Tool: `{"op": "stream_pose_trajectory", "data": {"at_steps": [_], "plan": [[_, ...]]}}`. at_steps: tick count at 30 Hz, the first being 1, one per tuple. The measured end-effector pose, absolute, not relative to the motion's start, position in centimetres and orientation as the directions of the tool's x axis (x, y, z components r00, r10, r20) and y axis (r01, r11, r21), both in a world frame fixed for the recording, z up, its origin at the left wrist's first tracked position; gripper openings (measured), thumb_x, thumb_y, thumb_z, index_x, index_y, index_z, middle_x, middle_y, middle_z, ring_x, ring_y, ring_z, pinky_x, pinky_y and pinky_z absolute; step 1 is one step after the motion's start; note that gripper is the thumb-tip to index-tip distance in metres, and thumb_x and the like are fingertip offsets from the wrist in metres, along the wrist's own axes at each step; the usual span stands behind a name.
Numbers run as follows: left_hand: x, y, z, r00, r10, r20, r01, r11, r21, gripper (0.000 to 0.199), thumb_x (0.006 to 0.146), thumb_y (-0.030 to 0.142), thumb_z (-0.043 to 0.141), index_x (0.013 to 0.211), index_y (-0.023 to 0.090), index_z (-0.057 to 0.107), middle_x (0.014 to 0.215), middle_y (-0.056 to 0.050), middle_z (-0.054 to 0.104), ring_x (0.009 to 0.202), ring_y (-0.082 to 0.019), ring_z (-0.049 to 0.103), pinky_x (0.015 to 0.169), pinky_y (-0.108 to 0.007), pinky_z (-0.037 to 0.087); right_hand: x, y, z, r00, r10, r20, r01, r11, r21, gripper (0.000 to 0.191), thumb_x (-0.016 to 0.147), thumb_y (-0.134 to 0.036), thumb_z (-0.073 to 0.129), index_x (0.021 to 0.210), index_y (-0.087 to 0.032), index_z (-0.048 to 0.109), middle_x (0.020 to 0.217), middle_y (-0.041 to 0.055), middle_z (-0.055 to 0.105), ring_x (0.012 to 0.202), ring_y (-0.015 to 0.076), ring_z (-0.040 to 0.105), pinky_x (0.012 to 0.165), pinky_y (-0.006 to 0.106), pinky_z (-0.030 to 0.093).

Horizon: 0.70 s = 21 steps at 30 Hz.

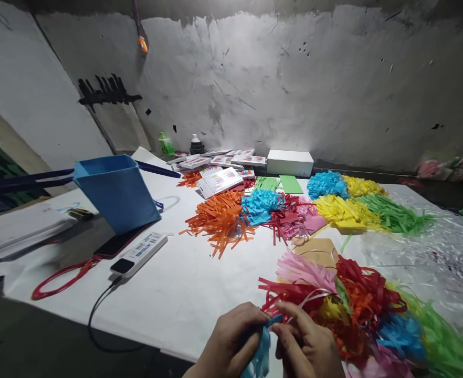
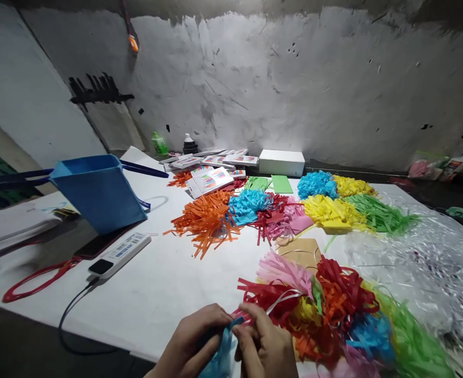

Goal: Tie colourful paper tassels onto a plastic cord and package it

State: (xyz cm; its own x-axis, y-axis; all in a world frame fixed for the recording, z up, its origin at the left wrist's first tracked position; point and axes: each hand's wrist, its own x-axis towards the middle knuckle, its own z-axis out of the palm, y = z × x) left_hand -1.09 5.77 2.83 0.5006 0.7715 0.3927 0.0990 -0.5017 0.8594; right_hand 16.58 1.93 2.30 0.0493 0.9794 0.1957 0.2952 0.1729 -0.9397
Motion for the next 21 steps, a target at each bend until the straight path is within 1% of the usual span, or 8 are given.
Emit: {"op": "stream_pose_trajectory", "data": {"at_steps": [2, 4, 8, 11, 14, 17, 19, 21], "plan": [[-1.1, 5.7, 2.7, 0.514, 0.747, 0.422, 0.097, -0.539, 0.836, 0.023, 0.094, 0.014, 0.05, 0.108, 0.022, 0.067, 0.092, -0.009, 0.071, 0.085, -0.02, 0.065, 0.077, -0.027, 0.049, 16.5, 2.0, 2.5, 0.028, 0.997, 0.076, 0.152, 0.07, -0.986, 0.046, 0.094, -0.06, 0.05, 0.11, -0.019, 0.065, 0.055, -0.0037, 0.063, 0.034, 0.0086, 0.052, 0.039, 0.017, 0.038], [-1.0, 5.7, 3.0, 0.51, 0.764, 0.395, 0.096, -0.507, 0.857, 0.022, 0.095, 0.017, 0.051, 0.108, 0.022, 0.068, 0.097, -0.01, 0.071, 0.092, -0.021, 0.065, 0.082, -0.029, 0.05, 16.3, 2.0, 2.6, -0.011, 1.0, 0.029, 0.085, 0.03, -0.996, 0.045, 0.094, -0.061, 0.05, 0.095, -0.019, 0.065, 0.056, -0.0029, 0.061, 0.034, 0.007, 0.051, 0.037, 0.016, 0.034], [-0.3, 5.5, 3.7, 0.42, 0.85, 0.318, 0.068, -0.379, 0.923, 0.016, 0.096, 0.027, 0.056, 0.099, 0.021, 0.071, 0.102, -0.011, 0.068, 0.098, -0.023, 0.064, 0.087, -0.032, 0.049, 15.5, 2.1, 1.8, -0.038, 0.984, 0.174, 0.238, 0.178, -0.955, 0.038, 0.097, -0.051, 0.049, 0.081, -0.02, 0.063, 0.053, -0.0035, 0.058, 0.038, 0.0066, 0.049, 0.038, 0.015, 0.034], [-0.5, 6.2, 3.7, 0.351, 0.86, 0.37, 0.094, -0.426, 0.9, 0.022, 0.097, 0.029, 0.056, 0.08, 0.019, 0.067, 0.082, -0.006, 0.065, 0.083, -0.019, 0.061, 0.077, -0.028, 0.048, 16.2, 2.7, 1.0, -0.107, 0.916, 0.386, 0.426, 0.393, -0.815, 0.03, 0.1, -0.04, 0.047, 0.085, -0.021, 0.064, 0.059, -0.0024, 0.061, 0.047, 0.0092, 0.057, 0.046, 0.016, 0.041], [-2.3, 8.5, 3.6, 0.076, 0.897, 0.435, 0.139, -0.441, 0.886, 0.021, 0.098, 0.03, 0.054, 0.081, 0.019, 0.062, 0.081, -0.003, 0.061, 0.08, -0.017, 0.058, 0.075, -0.026, 0.045, 19.5, 3.8, 0.4, -0.218, 0.814, 0.538, 0.639, 0.536, -0.552, 0.028, 0.102, -0.033, 0.042, 0.092, -0.022, 0.066, 0.069, 0.0001, 0.067, 0.061, 0.0125, 0.067, 0.061, 0.018, 0.051], [-4.2, 11.0, 4.2, -0.265, 0.862, 0.432, 0.166, -0.4, 0.901, 0.017, 0.097, 0.031, 0.055, 0.085, 0.021, 0.06, 0.083, 0.0, 0.059, 0.081, -0.016, 0.056, 0.075, -0.024, 0.045, 23.5, 4.9, 0.4, -0.199, 0.775, 0.6, 0.882, 0.409, -0.235, 0.034, 0.102, -0.037, 0.039, 0.096, -0.026, 0.07, 0.089, 0.0056, 0.072, 0.067, 0.0158, 0.073, 0.052, 0.02, 0.054], [-4.2, 11.7, 4.9, -0.279, 0.829, 0.485, 0.214, -0.439, 0.873, 0.015, 0.096, 0.029, 0.056, 0.085, 0.02, 0.061, 0.083, -0.001, 0.06, 0.081, -0.017, 0.057, 0.076, -0.024, 0.045, 24.1, 5.5, 0.5, -0.106, 0.725, 0.68, 0.947, 0.282, -0.153, 0.033, 0.1, -0.042, 0.043, 0.109, -0.026, 0.07, 0.11, 0.0109, 0.072, 0.076, 0.0208, 0.075, 0.047, 0.024, 0.056], [-2.9, 11.4, 5.3, -0.073, 0.823, 0.563, 0.256, -0.53, 0.808, 0.016, 0.096, 0.025, 0.056, 0.082, 0.019, 0.062, 0.081, -0.002, 0.063, 0.079, -0.017, 0.059, 0.075, -0.025, 0.047, 22.5, 6.1, 0.6, -0.07, 0.664, 0.745, 0.907, 0.353, -0.23, 0.037, 0.099, -0.044, 0.048, 0.125, -0.024, 0.065, 0.119, 0.0126, 0.07, 0.09, 0.0246, 0.075, 0.06, 0.027, 0.061]]}}
